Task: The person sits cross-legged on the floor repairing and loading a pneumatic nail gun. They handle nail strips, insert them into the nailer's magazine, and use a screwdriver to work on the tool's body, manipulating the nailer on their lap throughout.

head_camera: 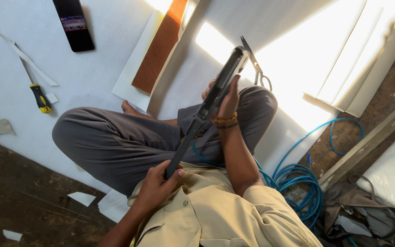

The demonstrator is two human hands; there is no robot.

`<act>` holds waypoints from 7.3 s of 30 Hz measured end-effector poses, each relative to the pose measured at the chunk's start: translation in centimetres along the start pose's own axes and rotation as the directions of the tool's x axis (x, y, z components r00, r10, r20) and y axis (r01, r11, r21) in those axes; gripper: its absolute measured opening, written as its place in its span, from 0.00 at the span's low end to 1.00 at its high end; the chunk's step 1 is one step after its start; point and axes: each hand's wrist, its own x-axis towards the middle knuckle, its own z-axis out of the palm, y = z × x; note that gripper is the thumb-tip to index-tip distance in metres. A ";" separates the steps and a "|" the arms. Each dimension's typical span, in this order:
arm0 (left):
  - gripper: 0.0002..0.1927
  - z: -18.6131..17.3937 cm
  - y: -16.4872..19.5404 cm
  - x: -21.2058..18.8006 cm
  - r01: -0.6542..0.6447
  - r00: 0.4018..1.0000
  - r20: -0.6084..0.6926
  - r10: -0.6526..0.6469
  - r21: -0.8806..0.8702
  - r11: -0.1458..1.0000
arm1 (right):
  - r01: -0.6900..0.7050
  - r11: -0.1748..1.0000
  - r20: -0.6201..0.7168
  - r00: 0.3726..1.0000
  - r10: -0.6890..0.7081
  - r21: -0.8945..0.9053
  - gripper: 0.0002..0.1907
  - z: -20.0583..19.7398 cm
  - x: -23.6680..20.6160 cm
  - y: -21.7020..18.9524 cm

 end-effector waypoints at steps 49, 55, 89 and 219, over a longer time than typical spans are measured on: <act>0.23 0.0 -3.4 -1.6 -0.306 0.934 -0.176 0.312 0.063 0.950 | -0.069 0.996 0.138 0.989 0.060 0.060 0.31 2.3 -1.3 -1.0; 0.34 -0.2 -4.4 0.3 -0.527 0.807 -0.425 0.411 -0.203 0.825 | -0.248 0.965 0.120 0.964 0.238 0.080 0.27 3.3 -1.9 -0.4; 0.26 0.1 -1.8 -3.0 -0.289 0.946 -0.034 0.321 0.357 0.888 | -0.089 0.949 0.640 0.756 -0.134 0.304 0.32 0.5 -0.1 -1.3; 0.47 3.6 -2.7 14.9 -0.697 0.715 -0.453 0.532 -0.516 0.498 | 0.016 0.960 -0.102 0.994 -0.046 -0.279 0.19 4.6 -6.9 -6.9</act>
